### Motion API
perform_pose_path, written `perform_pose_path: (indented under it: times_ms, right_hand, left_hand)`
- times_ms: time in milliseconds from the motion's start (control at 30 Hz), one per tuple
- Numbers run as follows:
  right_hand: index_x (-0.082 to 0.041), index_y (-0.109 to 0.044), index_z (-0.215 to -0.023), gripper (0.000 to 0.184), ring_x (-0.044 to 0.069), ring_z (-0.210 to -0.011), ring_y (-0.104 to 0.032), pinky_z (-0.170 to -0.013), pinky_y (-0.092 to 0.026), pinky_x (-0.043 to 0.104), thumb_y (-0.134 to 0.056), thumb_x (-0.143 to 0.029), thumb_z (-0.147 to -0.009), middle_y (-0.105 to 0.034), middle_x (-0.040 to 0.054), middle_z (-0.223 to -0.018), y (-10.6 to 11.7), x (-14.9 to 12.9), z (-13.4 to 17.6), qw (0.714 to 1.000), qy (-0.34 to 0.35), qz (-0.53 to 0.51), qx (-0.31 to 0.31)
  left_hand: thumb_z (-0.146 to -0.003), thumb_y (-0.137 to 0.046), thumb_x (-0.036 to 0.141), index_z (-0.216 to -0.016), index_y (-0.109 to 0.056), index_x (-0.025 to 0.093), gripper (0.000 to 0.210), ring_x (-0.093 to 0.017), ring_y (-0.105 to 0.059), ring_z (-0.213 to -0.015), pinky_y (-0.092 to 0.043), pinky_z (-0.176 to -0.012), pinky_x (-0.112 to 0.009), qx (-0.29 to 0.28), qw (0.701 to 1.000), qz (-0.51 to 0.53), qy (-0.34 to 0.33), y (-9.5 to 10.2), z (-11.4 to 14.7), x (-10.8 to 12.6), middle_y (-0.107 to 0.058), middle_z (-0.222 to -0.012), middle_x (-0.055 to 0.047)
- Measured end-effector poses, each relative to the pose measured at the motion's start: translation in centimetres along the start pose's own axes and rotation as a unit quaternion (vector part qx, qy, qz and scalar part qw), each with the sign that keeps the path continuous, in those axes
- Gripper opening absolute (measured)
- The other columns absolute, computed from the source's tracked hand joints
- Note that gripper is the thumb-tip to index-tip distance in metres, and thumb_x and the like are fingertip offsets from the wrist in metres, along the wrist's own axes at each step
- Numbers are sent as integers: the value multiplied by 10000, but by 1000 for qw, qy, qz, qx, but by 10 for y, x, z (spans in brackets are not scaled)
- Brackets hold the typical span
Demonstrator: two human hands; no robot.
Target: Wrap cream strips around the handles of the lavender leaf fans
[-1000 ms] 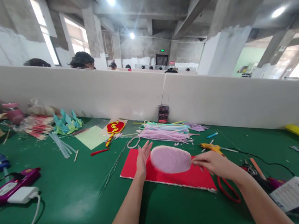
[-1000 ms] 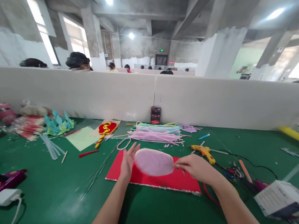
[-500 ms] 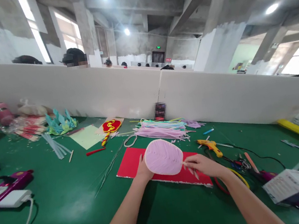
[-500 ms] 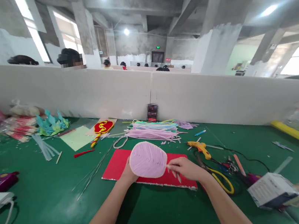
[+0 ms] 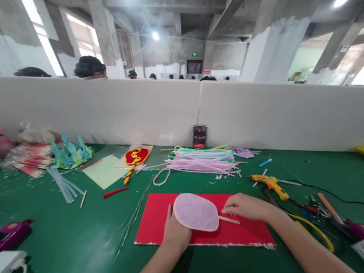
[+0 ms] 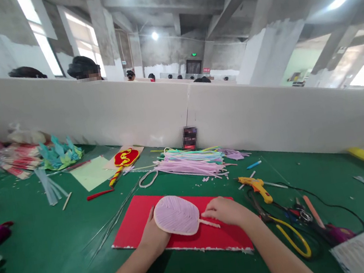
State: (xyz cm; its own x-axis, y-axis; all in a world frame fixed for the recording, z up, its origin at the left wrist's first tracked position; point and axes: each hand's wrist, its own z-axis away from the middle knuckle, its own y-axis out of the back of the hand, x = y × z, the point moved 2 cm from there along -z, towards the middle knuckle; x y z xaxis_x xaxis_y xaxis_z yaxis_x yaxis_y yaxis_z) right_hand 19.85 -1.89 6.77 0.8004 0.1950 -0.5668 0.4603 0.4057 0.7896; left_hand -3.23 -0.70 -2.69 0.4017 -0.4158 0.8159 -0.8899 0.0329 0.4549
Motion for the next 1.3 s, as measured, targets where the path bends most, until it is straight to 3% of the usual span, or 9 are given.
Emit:
perform_pose_path:
  times_ms: [100,233,333,500,767,900,1067,1200,1300]
  right_hand:
    - [-188,-646,-755,375,165,-718,-579,-677,-396,259,-401,-464,-823,-660,37,-773,23,11,-21,996,8,38,77]
    - [-178,-636,-797,278,170,-813,-565,-745,-388,269,-412,-338,-835,-639,54,-851,56,28,-65,963,-5,138,230]
    - [-184,-628,-866,217,174,-904,-547,-794,-376,263,-423,-246,-827,-623,67,-952,78,45,-100,938,-36,194,286]
    - [-171,-651,-829,169,181,-888,-555,-792,-373,271,-492,-196,-779,-626,84,-945,105,79,-139,935,-94,185,289]
    - [-174,-648,-602,68,149,-664,-569,-669,-403,265,-658,-240,-615,-643,16,-646,106,112,-151,960,-89,68,256]
    - [-168,-647,-622,154,148,-599,-572,-612,-435,268,-648,-322,-614,-640,8,-601,116,113,-144,948,-74,-48,306]
    - [-146,-610,-809,335,153,-606,-611,-523,-474,253,-579,-449,-669,-654,43,-673,133,106,-131,868,-69,-206,447]
    - [-172,-558,-830,333,122,-623,-633,-500,-491,214,-601,-456,-662,-667,47,-856,140,90,-121,796,-31,-310,520]
    - [-175,-545,-777,267,113,-612,-645,-497,-492,184,-707,-293,-602,-674,8,-762,146,77,-110,684,46,-483,546]
  left_hand:
    - [-758,-454,249,-1040,-611,358,340,-234,-465,-1140,31,-1070,-394,-59,984,-156,-59,3,2,4,-617,-1125,10]
    - [-789,-421,212,-1147,-543,345,401,-235,-487,-1109,109,-1055,-381,-50,957,-256,-128,3,4,3,-619,-1124,-4]
    - [-800,-430,232,-1169,-511,374,403,-237,-504,-1081,160,-1041,-382,-17,931,-310,-191,2,5,3,-615,-1130,14]
    - [-797,-448,293,-1147,-523,397,372,-270,-493,-1086,106,-1054,-434,33,906,-356,-226,3,5,2,-629,-1104,15]
    - [-792,-411,325,-1182,-497,387,403,-273,-301,-1255,-6,-1057,-509,91,908,-348,-213,-12,9,-13,-610,-1137,-9]
    - [-798,-421,317,-1180,-502,379,395,-273,-347,-1230,21,-1066,-477,53,909,-358,-208,-10,9,-10,-573,-1193,-3]
    - [-795,-455,320,-1088,-569,401,324,-280,-417,-1175,84,-1062,-445,43,911,-356,-206,1,7,-4,-612,-1133,13]
    - [-801,-457,281,-1158,-517,396,380,-253,-457,-1137,112,-1064,-392,-19,907,-364,-212,3,7,-5,-590,-1168,26]
    - [-799,-447,251,-1173,-504,396,406,-258,-480,-1109,136,-1052,-411,-18,909,-361,-209,3,7,-6,-587,-1173,20]
